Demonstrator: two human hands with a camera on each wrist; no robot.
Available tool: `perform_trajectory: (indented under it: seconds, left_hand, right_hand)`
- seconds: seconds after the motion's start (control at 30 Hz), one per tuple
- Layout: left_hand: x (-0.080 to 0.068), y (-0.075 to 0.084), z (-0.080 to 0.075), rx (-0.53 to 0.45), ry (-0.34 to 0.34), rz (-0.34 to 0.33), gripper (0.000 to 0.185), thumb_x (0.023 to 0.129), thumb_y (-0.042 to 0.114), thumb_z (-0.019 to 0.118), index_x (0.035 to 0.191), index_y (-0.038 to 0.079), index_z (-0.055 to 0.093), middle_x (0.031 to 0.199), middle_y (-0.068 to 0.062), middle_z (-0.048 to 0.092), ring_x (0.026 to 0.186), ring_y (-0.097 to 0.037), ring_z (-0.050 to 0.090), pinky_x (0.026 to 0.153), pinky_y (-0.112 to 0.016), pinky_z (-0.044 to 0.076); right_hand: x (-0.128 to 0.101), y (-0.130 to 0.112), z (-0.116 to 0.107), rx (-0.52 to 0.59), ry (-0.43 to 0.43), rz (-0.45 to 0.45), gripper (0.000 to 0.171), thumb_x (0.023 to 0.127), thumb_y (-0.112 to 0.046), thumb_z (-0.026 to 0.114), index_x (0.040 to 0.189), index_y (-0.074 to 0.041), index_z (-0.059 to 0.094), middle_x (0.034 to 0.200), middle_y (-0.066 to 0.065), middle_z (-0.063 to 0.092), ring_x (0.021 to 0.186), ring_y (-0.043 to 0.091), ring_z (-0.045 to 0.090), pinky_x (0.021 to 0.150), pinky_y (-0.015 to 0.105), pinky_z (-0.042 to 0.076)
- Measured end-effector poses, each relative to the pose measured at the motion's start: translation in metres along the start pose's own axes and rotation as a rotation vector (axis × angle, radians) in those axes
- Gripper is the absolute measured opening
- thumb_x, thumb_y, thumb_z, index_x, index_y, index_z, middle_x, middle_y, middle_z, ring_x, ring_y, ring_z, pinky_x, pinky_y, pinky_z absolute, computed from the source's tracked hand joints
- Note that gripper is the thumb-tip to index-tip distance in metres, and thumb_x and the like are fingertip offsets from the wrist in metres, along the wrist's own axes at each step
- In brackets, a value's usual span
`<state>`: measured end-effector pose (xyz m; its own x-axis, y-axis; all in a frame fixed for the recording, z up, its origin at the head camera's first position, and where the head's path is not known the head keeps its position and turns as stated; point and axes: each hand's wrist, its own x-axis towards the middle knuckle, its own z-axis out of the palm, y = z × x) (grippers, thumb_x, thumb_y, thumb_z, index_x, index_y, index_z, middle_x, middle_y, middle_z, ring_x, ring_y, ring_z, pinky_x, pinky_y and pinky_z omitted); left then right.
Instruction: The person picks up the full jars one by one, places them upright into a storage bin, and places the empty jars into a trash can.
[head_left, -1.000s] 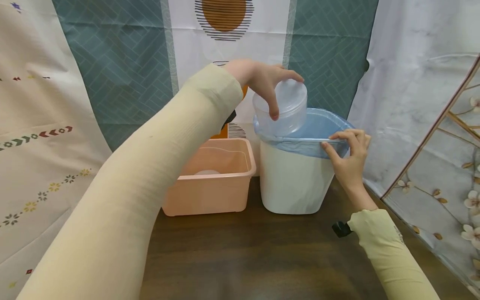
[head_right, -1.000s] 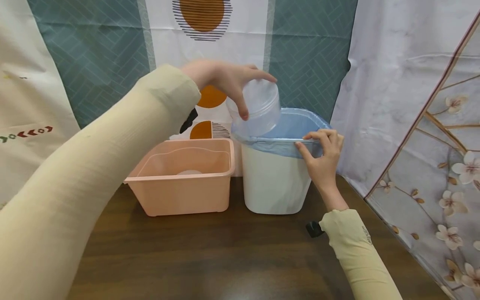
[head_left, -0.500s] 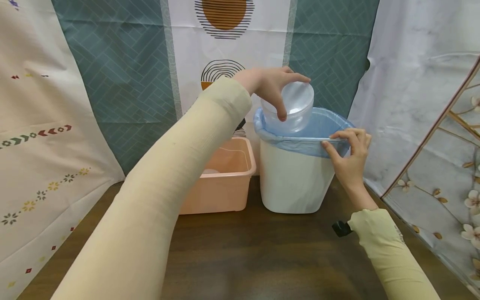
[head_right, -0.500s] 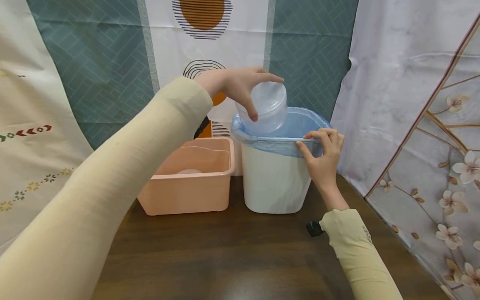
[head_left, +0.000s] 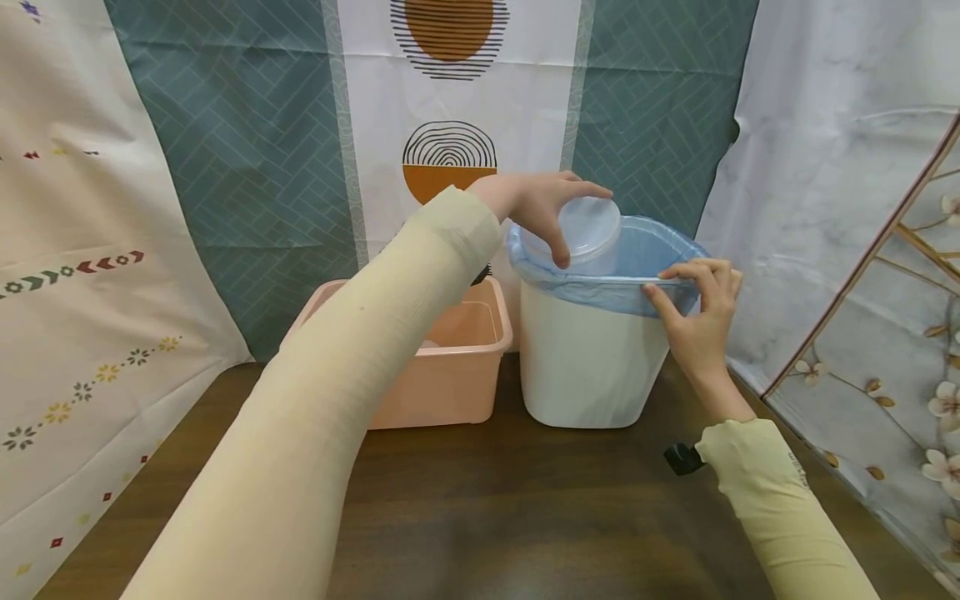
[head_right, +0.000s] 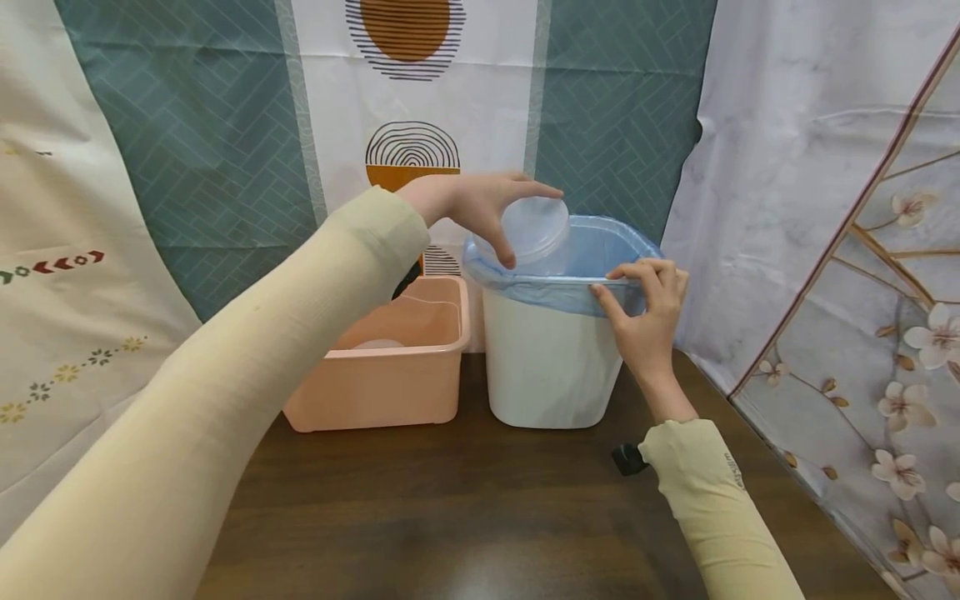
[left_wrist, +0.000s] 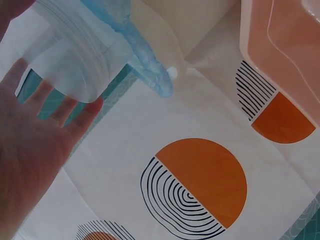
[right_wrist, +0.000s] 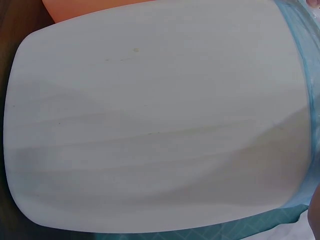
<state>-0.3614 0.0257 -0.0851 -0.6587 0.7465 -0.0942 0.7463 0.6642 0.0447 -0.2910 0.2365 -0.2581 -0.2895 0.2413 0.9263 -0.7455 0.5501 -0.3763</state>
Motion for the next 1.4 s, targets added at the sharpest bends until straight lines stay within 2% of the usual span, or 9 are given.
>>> perform_trajectory:
  seconds: [0.4, 0.67, 1.17, 1.4]
  left_hand:
    - [0.001, 0.0, 0.004, -0.003, -0.01, -0.003, 0.1, 0.081, 0.039, 0.076, 0.158, 0.04, 0.012, 0.167, 0.001, 0.006, 0.151, -0.02, 0.017, 0.118, -0.043, 0.032]
    - [-0.003, -0.006, 0.004, -0.079, 0.028, -0.005, 0.109, 0.08, 0.045, 0.078, 0.159, 0.039, 0.004, 0.168, 0.004, -0.006, 0.156, -0.018, -0.001, 0.124, -0.046, 0.022]
    - [-0.007, -0.018, 0.014, -0.103, 0.048, 0.033, 0.108, 0.08, 0.048, 0.078, 0.159, 0.037, 0.005, 0.169, 0.003, -0.002, 0.156, -0.018, 0.001, 0.124, -0.045, 0.021]
    - [-0.013, -0.023, 0.023, -0.119, 0.074, 0.04, 0.104, 0.081, 0.051, 0.075, 0.16, 0.034, 0.008, 0.169, 0.001, 0.001, 0.156, -0.019, 0.004, 0.125, -0.044, 0.02]
  right_hand:
    - [-0.001, 0.001, 0.0, -0.007, -0.001, 0.003, 0.02, 0.075, 0.007, 0.076, 0.091, 0.011, 0.065, 0.097, -0.026, 0.045, 0.102, -0.001, 0.033, 0.096, 0.021, 0.022]
    - [0.0, 0.0, 0.0, 0.002, -0.006, 0.003, 0.019, 0.075, 0.007, 0.076, 0.091, 0.012, 0.065, 0.097, -0.026, 0.046, 0.103, -0.001, 0.034, 0.097, 0.022, 0.022]
    - [-0.001, 0.005, 0.0, -0.004, -0.008, 0.008, 0.019, 0.076, 0.006, 0.076, 0.09, 0.011, 0.065, 0.097, -0.026, 0.046, 0.103, -0.001, 0.033, 0.096, 0.022, 0.022]
    - [0.0, 0.001, 0.0, -0.014, -0.019, 0.012, 0.019, 0.076, 0.007, 0.075, 0.091, 0.011, 0.064, 0.096, -0.027, 0.045, 0.101, -0.002, 0.032, 0.095, 0.021, 0.021]
